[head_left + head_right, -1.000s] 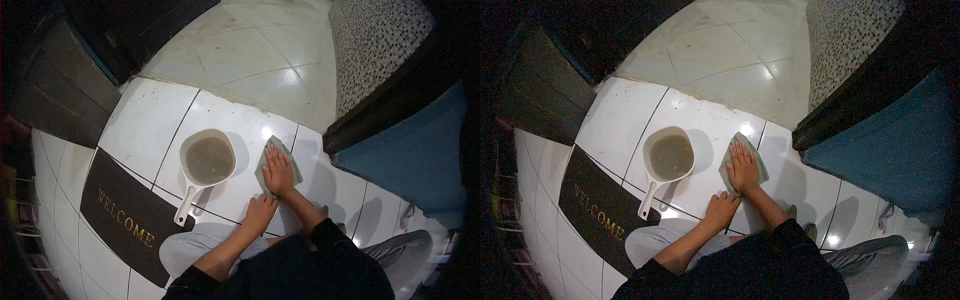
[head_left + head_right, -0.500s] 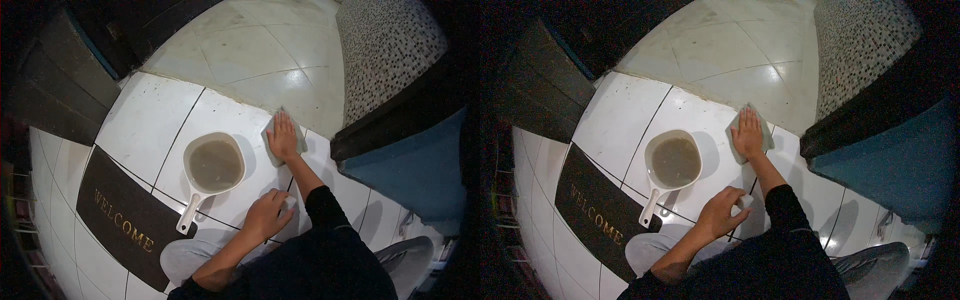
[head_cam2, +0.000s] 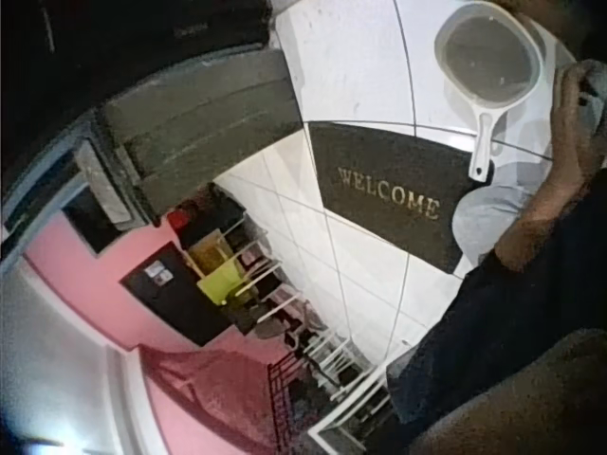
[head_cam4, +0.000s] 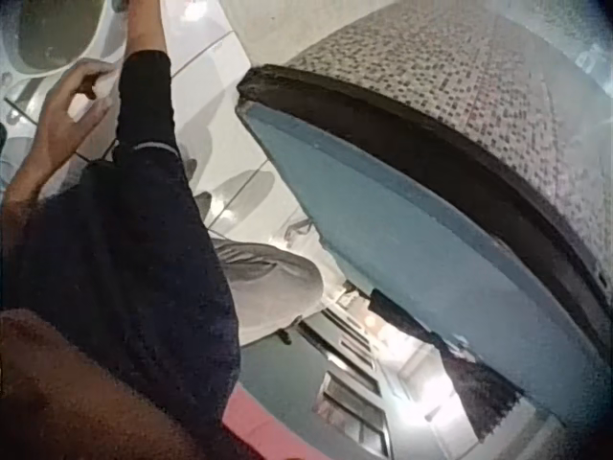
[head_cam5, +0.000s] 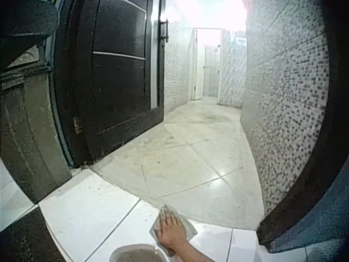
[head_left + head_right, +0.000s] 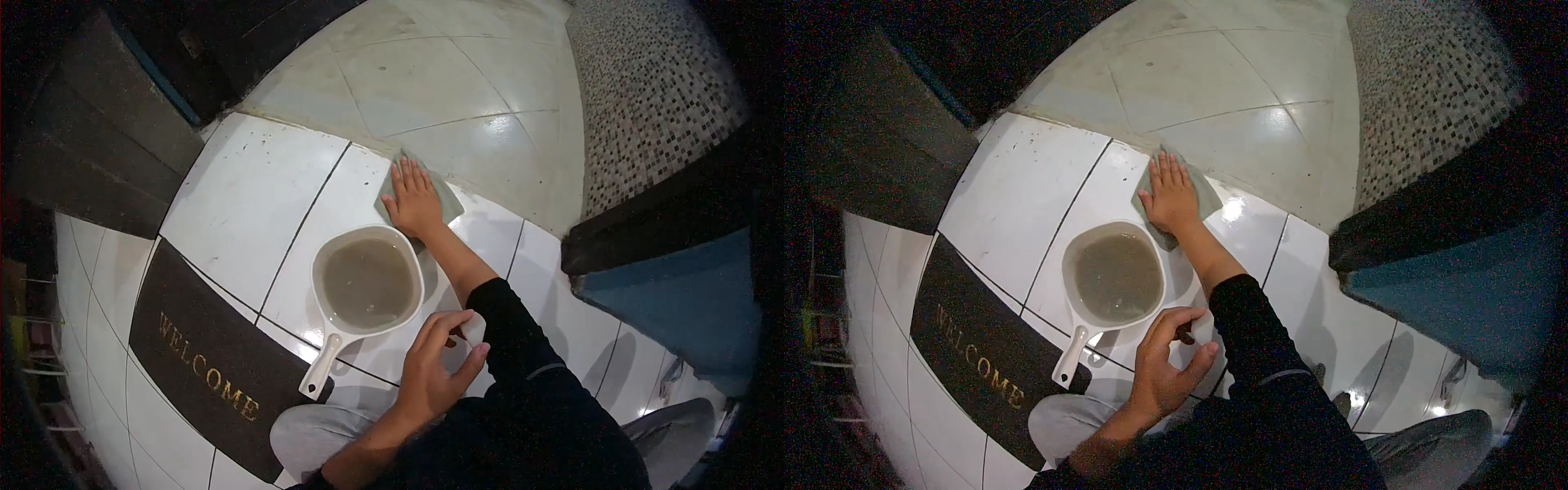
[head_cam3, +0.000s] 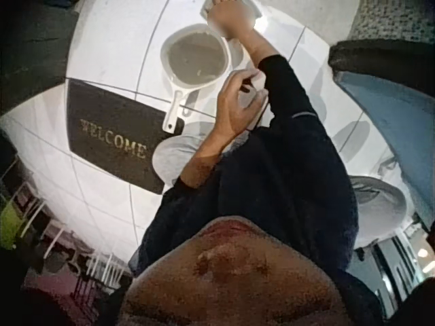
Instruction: The person scrapes material from a joint between floor tiles using a tool, wipes the surface with a cloth, and applies white filler to the joint.
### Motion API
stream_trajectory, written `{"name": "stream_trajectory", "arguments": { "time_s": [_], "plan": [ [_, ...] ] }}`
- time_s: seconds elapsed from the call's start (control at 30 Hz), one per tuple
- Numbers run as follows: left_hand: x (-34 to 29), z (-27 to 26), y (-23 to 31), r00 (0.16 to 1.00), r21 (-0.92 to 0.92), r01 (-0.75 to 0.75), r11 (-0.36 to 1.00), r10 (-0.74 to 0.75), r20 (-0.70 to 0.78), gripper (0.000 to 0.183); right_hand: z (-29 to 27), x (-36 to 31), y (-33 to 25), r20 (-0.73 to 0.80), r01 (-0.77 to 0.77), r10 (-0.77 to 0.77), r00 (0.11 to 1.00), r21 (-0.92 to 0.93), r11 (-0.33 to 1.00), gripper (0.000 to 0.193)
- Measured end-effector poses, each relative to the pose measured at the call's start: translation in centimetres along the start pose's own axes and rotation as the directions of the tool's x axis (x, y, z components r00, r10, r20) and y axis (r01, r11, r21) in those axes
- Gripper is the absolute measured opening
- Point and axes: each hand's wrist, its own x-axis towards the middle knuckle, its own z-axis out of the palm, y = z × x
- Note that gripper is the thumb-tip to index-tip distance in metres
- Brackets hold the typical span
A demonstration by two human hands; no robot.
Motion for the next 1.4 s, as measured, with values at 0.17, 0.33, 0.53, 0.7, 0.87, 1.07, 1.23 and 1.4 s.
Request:
{"name": "stream_trajectory", "arguments": {
  "time_s": [0.17,0.33,0.53,0.7,0.87,1.07,1.23,1.4],
  "plan": [
    [-0.2,-0.6,-1.0,0.998,-0.124,0.004,0.992,-0.012,-0.068,0.042,0.9,2.1,-2.3,0.040,0.078,-0.080,0.996,0.048,0.996,0.064],
    [-0.2,-0.3,-1.5,0.989,-0.217,-0.056,0.974,0.023,-0.148,0.037,1.8,3.0,-3.0,0.016,0.192,-0.194,0.981,0.078,0.978,0.058],
    [-0.3,-0.4,-1.4,0.998,-0.188,0.015,0.982,-0.026,-0.052,0.040,1.7,2.5,-3.2,0.087,0.291,-0.324,0.942,0.271,0.917,0.048],
    [-1.0,-1.6,-2.8,0.993,-0.155,-0.040,0.987,0.022,-0.115,0.035,-0.8,0.3,-4.9,0.341,-0.108,-0.179,0.923,0.674,0.731,0.039],
    [-0.3,-2.3,-3.1,0.960,-0.104,-0.129,0.986,0.098,-0.264,0.035,-2.4,-5.3,-3.0,0.441,-0.442,0.053,0.896,0.897,0.017,0.031],
    [0.8,-3.3,-2.5,0.870,-0.002,-0.232,0.973,0.206,-0.447,0.033,-9.7,-15.1,2.2,0.520,-0.170,0.444,0.730,0.768,-0.618,0.043],
    [1.4,-6.4,-2.5,0.788,0.042,-0.243,0.969,0.223,-0.574,0.032,-15.8,-16.7,0.0,0.371,0.014,0.454,0.810,0.762,-0.647,0.053],
    [1.7,-8.3,-2.8,0.742,0.157,-0.124,0.980,0.197,-0.640,0.030,-19.6,-11.4,-6.7,0.258,-0.028,0.315,0.914,0.812,-0.584,0.050]
  ]
}}
